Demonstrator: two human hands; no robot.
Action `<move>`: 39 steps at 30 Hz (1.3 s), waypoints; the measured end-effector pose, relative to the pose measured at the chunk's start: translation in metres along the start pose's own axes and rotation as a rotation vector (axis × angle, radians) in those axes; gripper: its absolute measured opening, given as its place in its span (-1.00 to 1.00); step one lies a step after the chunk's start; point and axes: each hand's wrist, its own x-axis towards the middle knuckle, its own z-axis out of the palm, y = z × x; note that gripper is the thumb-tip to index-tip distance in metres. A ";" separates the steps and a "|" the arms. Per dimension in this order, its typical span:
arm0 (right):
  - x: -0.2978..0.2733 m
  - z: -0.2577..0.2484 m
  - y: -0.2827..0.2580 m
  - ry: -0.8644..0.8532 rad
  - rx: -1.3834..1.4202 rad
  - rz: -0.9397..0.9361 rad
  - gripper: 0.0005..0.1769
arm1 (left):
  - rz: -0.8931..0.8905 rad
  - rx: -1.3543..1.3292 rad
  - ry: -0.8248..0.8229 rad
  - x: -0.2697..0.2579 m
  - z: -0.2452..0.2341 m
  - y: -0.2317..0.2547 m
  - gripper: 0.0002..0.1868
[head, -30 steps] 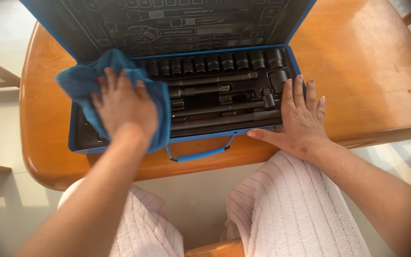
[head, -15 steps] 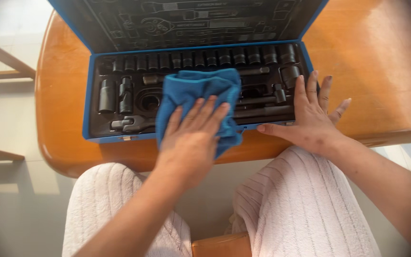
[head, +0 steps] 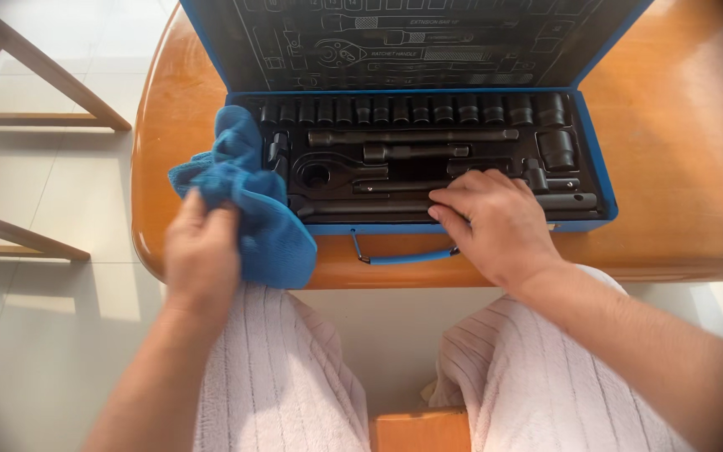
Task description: The person opens a blue toolbox and wipes its interior and several tools with a blue cloth. They remove a ratchet handle, extension bar, and socket, wipe each with the cloth, and place them on the table. The person continues wiping additional tools from the set.
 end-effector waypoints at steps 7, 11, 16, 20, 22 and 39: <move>0.035 -0.012 -0.015 -0.308 -0.231 0.022 -0.56 | -0.189 -0.613 0.141 -0.003 -0.050 0.026 -0.63; 0.042 -0.019 -0.018 -0.469 -0.239 0.135 -0.54 | -0.239 -0.693 0.193 -0.020 -0.036 0.027 -0.58; 0.041 -0.020 -0.014 -0.406 -0.199 0.013 -0.56 | -0.315 -0.840 0.232 -0.039 -0.028 0.033 -0.55; 0.031 -0.013 -0.006 -0.311 -0.121 -0.031 -0.57 | -0.342 -0.870 0.265 -0.047 -0.026 0.040 -0.52; 0.026 -0.013 -0.003 -0.237 -0.016 -0.038 -0.56 | -0.332 -0.864 0.240 -0.045 -0.020 0.040 -0.52; -0.033 -0.072 -0.104 -0.425 1.432 0.611 -0.55 | -0.071 -0.331 0.170 0.039 0.081 0.104 -0.25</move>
